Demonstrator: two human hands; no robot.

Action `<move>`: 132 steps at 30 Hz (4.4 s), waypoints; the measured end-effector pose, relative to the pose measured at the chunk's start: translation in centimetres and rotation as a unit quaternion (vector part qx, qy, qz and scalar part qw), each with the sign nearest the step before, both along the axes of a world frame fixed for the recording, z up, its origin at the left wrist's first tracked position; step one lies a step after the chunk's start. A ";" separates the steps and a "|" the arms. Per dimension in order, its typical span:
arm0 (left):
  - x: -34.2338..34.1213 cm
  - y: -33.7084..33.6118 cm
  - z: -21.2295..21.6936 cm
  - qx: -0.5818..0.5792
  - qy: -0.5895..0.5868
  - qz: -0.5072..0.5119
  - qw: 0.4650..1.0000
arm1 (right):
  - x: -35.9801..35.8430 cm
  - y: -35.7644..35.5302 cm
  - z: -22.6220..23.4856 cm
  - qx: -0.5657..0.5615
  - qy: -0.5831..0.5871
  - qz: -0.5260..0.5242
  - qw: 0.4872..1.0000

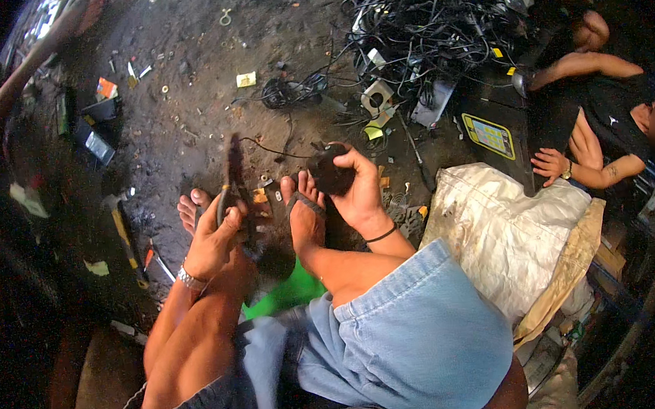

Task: The person sits on the floor and uses pliers to pry open and break apart black plastic electronic power adapters. They repeatedly pick up adapters, apply force with the pliers to separate the casing, and place the broken pieces aside.

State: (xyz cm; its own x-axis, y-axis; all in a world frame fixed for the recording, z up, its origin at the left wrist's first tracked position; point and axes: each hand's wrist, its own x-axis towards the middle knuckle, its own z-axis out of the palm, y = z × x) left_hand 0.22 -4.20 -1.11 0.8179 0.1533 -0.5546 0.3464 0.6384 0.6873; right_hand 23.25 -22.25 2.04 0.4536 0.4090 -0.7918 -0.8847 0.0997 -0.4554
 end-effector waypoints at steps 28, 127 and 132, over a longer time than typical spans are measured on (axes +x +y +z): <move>-7.7 5.1 -1.1 0.646 0.314 -0.163 0.677 | -8.7 10.8 -10.4 0.030 -0.245 0.408 0.879; 0.5 2.0 3.1 0.102 0.045 -0.080 0.991 | 2.0 5.2 2.0 0.011 -0.387 0.275 0.880; 1.9 1.0 2.3 0.139 0.009 -0.020 0.990 | 1.8 5.2 1.4 0.030 -0.461 0.284 0.840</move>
